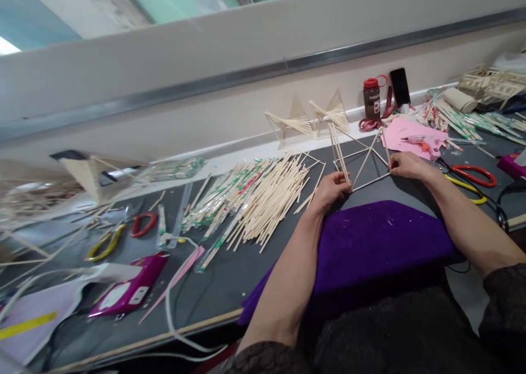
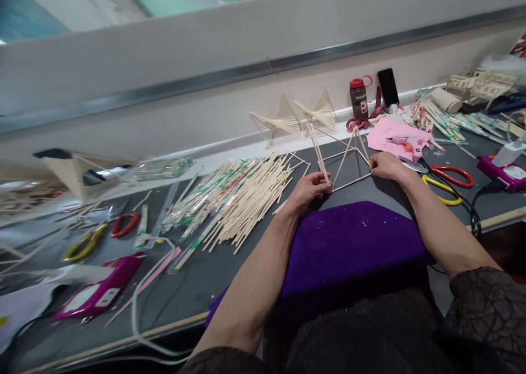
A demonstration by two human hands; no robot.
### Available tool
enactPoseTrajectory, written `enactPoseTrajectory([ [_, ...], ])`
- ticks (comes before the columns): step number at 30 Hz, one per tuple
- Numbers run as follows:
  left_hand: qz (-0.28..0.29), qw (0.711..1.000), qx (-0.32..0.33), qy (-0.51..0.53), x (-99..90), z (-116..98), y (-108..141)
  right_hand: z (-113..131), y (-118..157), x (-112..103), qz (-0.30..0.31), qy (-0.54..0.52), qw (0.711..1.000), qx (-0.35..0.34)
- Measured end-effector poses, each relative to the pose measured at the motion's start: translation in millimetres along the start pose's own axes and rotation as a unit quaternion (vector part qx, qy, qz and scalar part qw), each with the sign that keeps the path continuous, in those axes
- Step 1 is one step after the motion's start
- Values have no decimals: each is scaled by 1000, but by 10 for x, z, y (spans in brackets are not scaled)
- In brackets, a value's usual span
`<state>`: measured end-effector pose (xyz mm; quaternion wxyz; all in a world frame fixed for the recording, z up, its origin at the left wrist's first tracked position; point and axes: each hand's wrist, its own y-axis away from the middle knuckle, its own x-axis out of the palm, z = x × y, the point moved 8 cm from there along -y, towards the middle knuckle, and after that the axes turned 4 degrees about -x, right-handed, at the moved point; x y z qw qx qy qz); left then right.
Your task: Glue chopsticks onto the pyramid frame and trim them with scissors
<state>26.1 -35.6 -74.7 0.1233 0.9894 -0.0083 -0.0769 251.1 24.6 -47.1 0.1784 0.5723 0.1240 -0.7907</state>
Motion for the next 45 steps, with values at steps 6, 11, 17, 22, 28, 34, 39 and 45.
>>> enactPoseTrajectory([
  [6, -8, 1000, 7, 2, -14, -19, 1, 7, 18, -13, 8, 38, 999, 9],
  [11, 6, 1000, 6, -16, 14, 42, -45, 16, 13, 2, 16, 45, 999, 8],
  [17, 4, 1000, 12, -14, 23, 57, -62, -20, -14, 35, 12, 40, 999, 8],
  [22, 3, 1000, 18, 2, 41, 43, -45, -22, -12, 44, 3, 27, 1000, 6],
  [28, -2, 1000, 14, -7, -20, -22, -23, -92, -10, 66, 12, -7, 1000, -1],
  [34, -237, 966, 96, -36, -796, -285, 147, -255, -1, 47, 45, -71, 996, 24],
  [39, -314, 877, 77, -356, -1043, -262, 448, -302, -4, -62, 7, -28, 998, 48],
  [45, -269, 790, 34, -549, -713, -116, 509, -224, -9, -65, 0, 56, 998, 26],
])
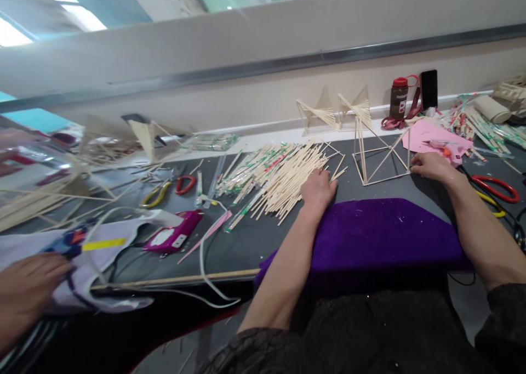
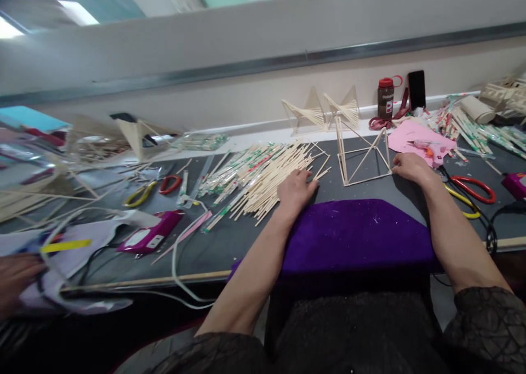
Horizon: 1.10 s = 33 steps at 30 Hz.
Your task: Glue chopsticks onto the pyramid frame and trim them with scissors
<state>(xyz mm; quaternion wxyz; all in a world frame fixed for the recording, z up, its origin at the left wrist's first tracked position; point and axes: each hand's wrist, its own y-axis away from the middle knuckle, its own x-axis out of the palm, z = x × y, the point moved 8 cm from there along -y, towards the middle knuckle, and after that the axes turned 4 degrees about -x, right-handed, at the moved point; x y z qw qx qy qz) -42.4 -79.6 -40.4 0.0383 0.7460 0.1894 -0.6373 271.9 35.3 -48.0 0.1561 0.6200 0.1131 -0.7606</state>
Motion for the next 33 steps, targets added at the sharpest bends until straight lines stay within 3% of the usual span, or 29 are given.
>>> enactPoseTrajectory([
  [6, 57, 997, -16, -42, 126, -46, -2, 26, 13, 4, 0, 33, 999, 0],
  [18, 60, 998, -3, -29, 125, -81, 89, -98, -80, 132, -1, 28, 999, -21],
  [23, 56, 997, -37, -45, 106, 2, 53, -120, -68, 112, -8, 18, 1000, -19],
  [26, 39, 996, -61, -55, 17, 105, 41, -102, -63, 99, -6, 29, 999, -26],
  [31, -80, 991, -84, -58, -304, 357, -28, -78, -50, 94, 11, 35, 999, -27],
  [33, -94, 988, -107, -68, -346, 488, -102, -69, -46, 91, 14, 32, 999, -30],
])
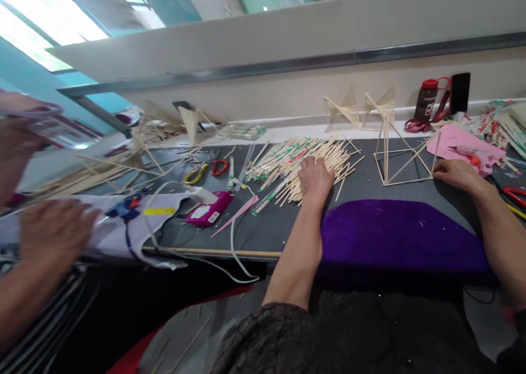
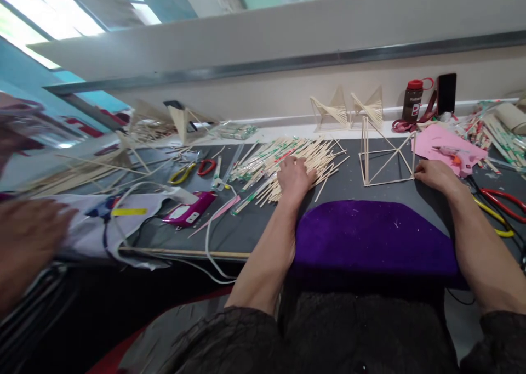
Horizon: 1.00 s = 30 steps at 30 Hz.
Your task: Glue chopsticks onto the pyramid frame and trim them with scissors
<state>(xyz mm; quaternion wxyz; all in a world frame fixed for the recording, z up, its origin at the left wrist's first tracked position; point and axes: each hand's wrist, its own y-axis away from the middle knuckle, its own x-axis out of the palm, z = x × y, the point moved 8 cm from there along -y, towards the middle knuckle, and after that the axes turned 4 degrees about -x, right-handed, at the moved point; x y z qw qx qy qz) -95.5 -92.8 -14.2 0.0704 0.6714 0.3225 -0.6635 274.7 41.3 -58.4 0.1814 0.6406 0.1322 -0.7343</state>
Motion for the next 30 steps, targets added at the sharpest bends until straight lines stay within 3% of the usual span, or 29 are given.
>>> enactPoseTrajectory([
  [2, 20, 999, -27, -14, 75, 98, -106, -9, -1, 0, 0, 1, 1000, 3],
  [4, 74, 996, -38, -22, 218, 144, -175, -24, -8, 4, 0, 5, 1000, 7],
  [7, 136, 990, -11, -27, 372, 98, -164, -35, -20, 10, 1, 10, 1000, 3],
  [18, 118, 987, 102, -45, 254, -459, 327, 0, 7, -28, -2, 18, 1000, 9],
  [30, 111, 984, 128, -47, 194, -509, 517, 41, 20, -38, 24, 35, 999, 10],
])
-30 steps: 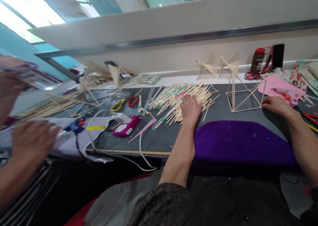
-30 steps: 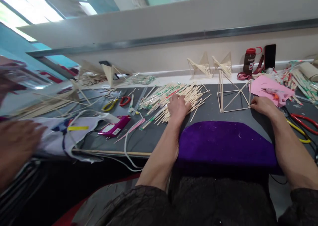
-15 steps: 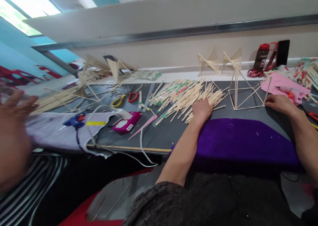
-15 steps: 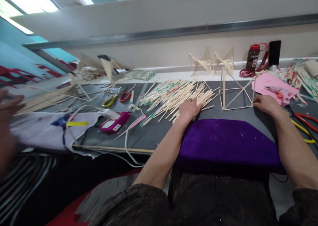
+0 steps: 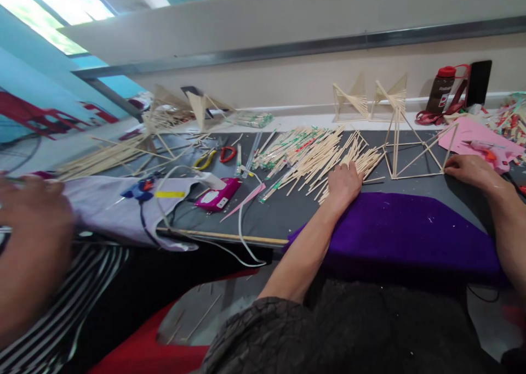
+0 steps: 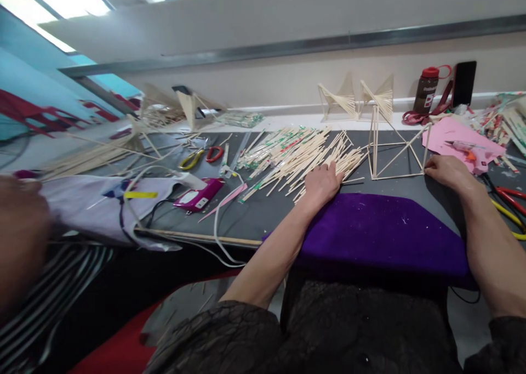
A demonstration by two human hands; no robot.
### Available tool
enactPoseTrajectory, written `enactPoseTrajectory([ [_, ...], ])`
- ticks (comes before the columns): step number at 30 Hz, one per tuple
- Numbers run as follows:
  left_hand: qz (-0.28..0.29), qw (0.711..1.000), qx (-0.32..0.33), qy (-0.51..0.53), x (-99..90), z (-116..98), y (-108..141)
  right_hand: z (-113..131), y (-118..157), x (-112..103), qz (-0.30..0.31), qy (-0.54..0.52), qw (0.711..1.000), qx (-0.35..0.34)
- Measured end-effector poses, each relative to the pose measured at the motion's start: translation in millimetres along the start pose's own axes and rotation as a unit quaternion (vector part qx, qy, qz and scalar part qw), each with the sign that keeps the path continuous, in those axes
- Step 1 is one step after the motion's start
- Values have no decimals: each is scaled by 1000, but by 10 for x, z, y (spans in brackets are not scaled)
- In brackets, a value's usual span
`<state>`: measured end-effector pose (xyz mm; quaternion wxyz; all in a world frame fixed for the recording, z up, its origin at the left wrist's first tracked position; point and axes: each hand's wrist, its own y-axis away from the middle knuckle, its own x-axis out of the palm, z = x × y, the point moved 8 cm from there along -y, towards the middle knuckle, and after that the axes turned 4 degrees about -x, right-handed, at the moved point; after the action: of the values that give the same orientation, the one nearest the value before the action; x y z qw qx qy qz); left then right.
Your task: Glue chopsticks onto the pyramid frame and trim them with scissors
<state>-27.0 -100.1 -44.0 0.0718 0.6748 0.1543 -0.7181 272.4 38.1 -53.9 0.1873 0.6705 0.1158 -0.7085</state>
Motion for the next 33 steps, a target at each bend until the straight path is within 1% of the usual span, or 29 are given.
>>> enactPoseTrajectory([
  [4, 9, 1000, 4, 11, 2, -42, 22, 5, 6, -5, -1, 2, 1000, 4],
  [7, 49, 998, 1, 48, -7, 46, -44, 9, 11, -10, -2, 0, 1000, 4],
  [9, 77, 994, -11, 80, -48, 202, -161, 7, 9, -8, -3, -2, 1000, 4],
  [10, 69, 993, -31, 92, -103, 325, -246, 1, 6, -2, -3, -2, 1000, 4],
  [11, 41, 993, -57, 94, -180, 469, -342, -5, 2, 4, -6, -2, 1000, 4],
  [12, 27, 993, -75, 90, -226, 599, -439, -9, -4, 9, -10, -3, 1000, 1],
  [14, 8, 992, -104, 72, -253, 829, -623, -22, -14, 14, -24, -7, 1000, -6],
  [15, 13, 990, -122, 66, -217, 927, -698, -30, -18, 14, -33, -9, 999, -9],
  [16, 32, 988, -140, 62, -144, 1009, -754, -38, -21, 15, -40, -12, 999, -10],
  [18, 77, 983, -156, 56, 34, 1089, -804, -55, -25, 20, -46, -16, 999, -9],
  [20, 87, 984, -147, 50, 135, 1073, -790, -61, -29, 21, -47, -17, 999, -10],
  [22, 73, 989, -122, 51, 138, 991, -732, -62, -33, 21, -42, -17, 999, -10],
  [23, 67, 991, -107, 53, 117, 936, -692, -61, -34, 20, -39, -16, 999, -10],
  [27, 78, 992, -55, 76, -5, 686, -490, -55, -35, -2, -45, -6, 999, -11],
  [30, 32, 995, -31, 90, -163, 502, -338, -37, -40, -7, -47, 7, 999, -20],
  [31, 28, 995, -13, 95, -186, 427, -289, -30, -42, -4, -44, 8, 999, -22],
  [33, 44, 994, 34, 95, -174, 265, -205, -23, -40, -5, -40, 5, 999, -22],
])
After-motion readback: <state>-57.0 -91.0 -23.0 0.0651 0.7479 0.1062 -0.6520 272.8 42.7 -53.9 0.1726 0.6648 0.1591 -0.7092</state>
